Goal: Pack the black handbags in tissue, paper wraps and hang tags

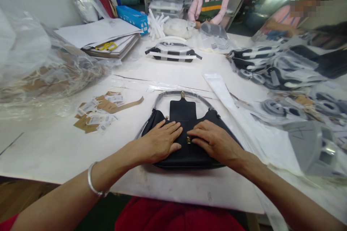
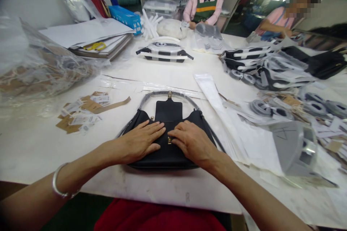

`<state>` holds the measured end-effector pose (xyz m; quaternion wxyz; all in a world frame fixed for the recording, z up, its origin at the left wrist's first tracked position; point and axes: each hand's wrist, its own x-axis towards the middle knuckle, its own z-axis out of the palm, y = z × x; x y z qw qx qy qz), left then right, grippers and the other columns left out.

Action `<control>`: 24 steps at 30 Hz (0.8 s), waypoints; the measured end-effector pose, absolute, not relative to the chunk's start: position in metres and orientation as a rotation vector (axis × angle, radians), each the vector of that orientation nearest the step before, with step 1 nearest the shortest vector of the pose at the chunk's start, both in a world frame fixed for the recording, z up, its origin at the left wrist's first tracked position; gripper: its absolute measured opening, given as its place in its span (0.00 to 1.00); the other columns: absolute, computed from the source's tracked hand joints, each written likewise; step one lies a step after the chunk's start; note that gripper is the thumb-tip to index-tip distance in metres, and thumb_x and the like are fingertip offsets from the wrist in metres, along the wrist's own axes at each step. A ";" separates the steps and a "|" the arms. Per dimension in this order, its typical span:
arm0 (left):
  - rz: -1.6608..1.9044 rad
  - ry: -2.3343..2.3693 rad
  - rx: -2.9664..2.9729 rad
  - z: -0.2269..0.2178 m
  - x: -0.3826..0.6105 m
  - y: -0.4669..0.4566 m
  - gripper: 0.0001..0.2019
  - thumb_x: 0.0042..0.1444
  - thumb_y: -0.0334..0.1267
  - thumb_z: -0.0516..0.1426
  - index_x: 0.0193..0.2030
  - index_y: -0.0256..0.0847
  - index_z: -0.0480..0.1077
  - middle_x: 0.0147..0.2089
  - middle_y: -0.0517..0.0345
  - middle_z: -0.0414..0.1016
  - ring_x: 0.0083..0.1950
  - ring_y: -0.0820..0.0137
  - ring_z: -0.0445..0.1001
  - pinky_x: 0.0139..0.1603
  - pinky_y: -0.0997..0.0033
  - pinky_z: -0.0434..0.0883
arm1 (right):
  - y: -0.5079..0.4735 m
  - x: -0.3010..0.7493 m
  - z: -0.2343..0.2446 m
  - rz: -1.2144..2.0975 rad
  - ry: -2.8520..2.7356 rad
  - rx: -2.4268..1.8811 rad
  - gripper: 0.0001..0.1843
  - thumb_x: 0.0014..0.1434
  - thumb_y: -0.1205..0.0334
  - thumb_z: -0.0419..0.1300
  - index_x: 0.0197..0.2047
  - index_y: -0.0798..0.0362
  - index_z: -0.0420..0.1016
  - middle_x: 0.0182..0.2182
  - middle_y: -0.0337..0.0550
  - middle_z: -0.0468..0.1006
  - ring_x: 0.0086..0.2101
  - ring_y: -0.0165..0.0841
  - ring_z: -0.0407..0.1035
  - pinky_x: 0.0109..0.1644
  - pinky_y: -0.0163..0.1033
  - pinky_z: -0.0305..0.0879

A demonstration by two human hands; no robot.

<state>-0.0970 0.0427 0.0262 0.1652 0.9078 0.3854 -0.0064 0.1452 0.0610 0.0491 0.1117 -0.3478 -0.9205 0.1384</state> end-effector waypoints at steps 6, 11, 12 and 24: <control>-0.021 1.094 2.604 0.026 -0.098 0.042 0.27 0.69 0.49 0.43 0.69 0.38 0.55 0.72 0.45 0.53 0.73 0.60 0.50 0.72 0.53 0.47 | 0.078 0.127 0.063 0.741 -2.827 -1.024 0.09 0.61 0.68 0.59 0.41 0.51 0.81 0.36 0.41 0.81 0.37 0.34 0.74 0.45 0.37 0.67; 0.019 1.075 2.593 0.025 -0.099 0.042 0.27 0.70 0.49 0.43 0.69 0.38 0.56 0.72 0.43 0.53 0.74 0.59 0.49 0.72 0.51 0.47 | 0.094 0.122 0.076 0.949 -2.900 -1.051 0.10 0.57 0.70 0.59 0.35 0.49 0.81 0.32 0.37 0.82 0.33 0.32 0.74 0.40 0.35 0.66; 0.019 1.071 2.588 0.025 -0.099 0.042 0.27 0.70 0.49 0.43 0.69 0.38 0.56 0.72 0.43 0.52 0.74 0.59 0.49 0.72 0.50 0.47 | 0.096 0.121 0.077 0.942 -2.938 -1.012 0.10 0.56 0.70 0.59 0.35 0.49 0.81 0.31 0.37 0.82 0.32 0.32 0.74 0.39 0.34 0.65; 0.032 1.053 2.569 0.019 -0.101 0.044 0.28 0.69 0.50 0.43 0.70 0.38 0.52 0.73 0.45 0.51 0.74 0.62 0.48 0.73 0.53 0.43 | 0.104 0.121 0.084 0.239 -3.305 -0.040 0.12 0.67 0.69 0.51 0.38 0.54 0.76 0.35 0.45 0.77 0.35 0.33 0.70 0.37 0.37 0.62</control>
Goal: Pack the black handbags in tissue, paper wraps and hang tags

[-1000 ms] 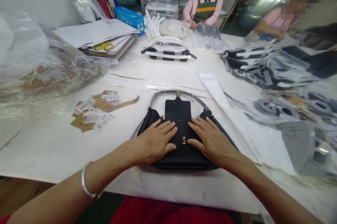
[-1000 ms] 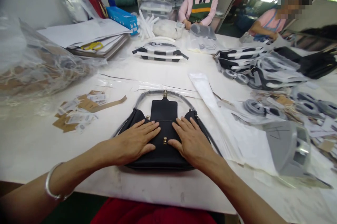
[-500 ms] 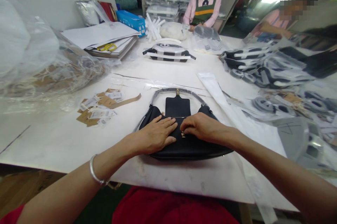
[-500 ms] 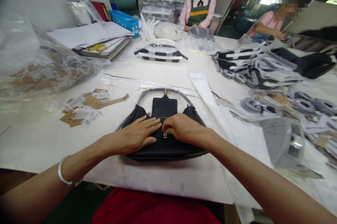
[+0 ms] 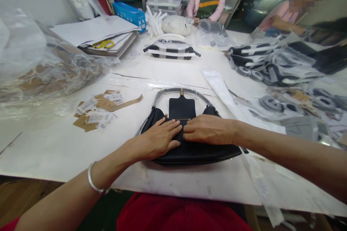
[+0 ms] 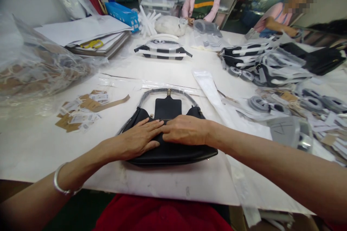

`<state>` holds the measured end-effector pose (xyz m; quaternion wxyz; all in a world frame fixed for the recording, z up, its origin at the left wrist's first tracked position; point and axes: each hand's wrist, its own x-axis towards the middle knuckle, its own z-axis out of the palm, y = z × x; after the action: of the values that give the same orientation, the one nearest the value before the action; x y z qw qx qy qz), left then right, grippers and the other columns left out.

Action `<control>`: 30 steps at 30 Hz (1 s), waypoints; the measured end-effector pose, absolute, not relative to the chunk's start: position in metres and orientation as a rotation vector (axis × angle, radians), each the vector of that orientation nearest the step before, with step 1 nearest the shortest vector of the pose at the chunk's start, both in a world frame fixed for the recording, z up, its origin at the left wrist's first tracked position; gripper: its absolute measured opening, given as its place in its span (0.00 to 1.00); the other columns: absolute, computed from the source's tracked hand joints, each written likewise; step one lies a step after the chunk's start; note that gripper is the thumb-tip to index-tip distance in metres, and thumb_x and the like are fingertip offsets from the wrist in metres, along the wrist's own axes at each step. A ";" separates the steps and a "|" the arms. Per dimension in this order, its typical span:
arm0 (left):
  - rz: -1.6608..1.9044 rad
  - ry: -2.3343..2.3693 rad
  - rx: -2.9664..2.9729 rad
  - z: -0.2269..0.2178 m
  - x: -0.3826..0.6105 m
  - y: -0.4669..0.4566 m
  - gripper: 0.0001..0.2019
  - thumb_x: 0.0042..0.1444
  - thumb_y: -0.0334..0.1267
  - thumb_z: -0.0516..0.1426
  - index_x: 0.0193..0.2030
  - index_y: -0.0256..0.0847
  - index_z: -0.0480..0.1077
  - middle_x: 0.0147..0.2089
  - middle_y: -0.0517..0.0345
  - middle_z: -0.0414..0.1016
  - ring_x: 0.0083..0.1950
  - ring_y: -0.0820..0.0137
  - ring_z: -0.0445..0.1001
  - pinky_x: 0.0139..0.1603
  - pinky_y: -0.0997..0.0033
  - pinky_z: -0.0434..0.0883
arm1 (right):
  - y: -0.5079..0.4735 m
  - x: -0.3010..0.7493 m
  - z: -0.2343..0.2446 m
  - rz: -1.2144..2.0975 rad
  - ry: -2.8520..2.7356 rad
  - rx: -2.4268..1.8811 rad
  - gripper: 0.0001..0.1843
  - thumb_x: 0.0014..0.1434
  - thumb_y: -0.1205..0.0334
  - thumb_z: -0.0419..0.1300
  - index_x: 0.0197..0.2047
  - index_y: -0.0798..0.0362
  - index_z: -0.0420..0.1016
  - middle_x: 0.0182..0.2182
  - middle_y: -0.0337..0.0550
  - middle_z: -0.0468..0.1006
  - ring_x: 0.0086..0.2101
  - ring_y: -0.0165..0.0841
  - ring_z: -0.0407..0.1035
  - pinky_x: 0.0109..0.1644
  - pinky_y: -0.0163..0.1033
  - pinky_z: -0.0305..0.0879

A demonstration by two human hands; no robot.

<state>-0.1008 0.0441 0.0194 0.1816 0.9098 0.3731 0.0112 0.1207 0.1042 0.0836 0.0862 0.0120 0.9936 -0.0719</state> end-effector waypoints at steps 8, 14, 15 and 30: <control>-0.034 1.055 2.558 0.024 -0.103 0.045 0.27 0.70 0.49 0.43 0.70 0.39 0.52 0.73 0.46 0.50 0.74 0.62 0.48 0.73 0.53 0.45 | 0.106 0.133 0.084 -0.034 3.060 0.091 0.14 0.69 0.68 0.49 0.49 0.53 0.75 0.39 0.47 0.79 0.37 0.34 0.71 0.42 0.40 0.67; 0.038 1.037 2.557 0.021 -0.105 0.046 0.27 0.70 0.50 0.41 0.71 0.41 0.50 0.73 0.46 0.50 0.74 0.62 0.49 0.73 0.52 0.46 | 0.057 0.163 0.095 -0.451 3.089 0.968 0.25 0.67 0.51 0.55 0.64 0.47 0.67 0.60 0.48 0.71 0.57 0.40 0.67 0.62 0.48 0.63; 0.045 1.038 2.571 0.019 -0.105 0.047 0.27 0.70 0.50 0.41 0.71 0.41 0.50 0.73 0.46 0.50 0.74 0.62 0.49 0.73 0.52 0.46 | 0.047 0.168 0.087 -0.463 3.041 1.005 0.28 0.65 0.47 0.56 0.65 0.49 0.66 0.61 0.50 0.70 0.59 0.42 0.66 0.64 0.51 0.60; -0.009 1.245 2.680 0.046 -0.085 0.007 0.28 0.60 0.48 0.58 0.66 0.43 0.62 0.64 0.47 0.69 0.62 0.59 0.70 0.65 0.56 0.66 | 0.023 0.177 0.037 -0.614 2.900 1.111 0.50 0.50 0.33 0.64 0.69 0.51 0.59 0.65 0.54 0.63 0.64 0.48 0.57 0.70 0.58 0.46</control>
<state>-0.0847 0.0069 0.0462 0.0930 0.9031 0.4193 -0.0031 0.1769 0.0230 0.0367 -0.0121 0.3509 0.9160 -0.1940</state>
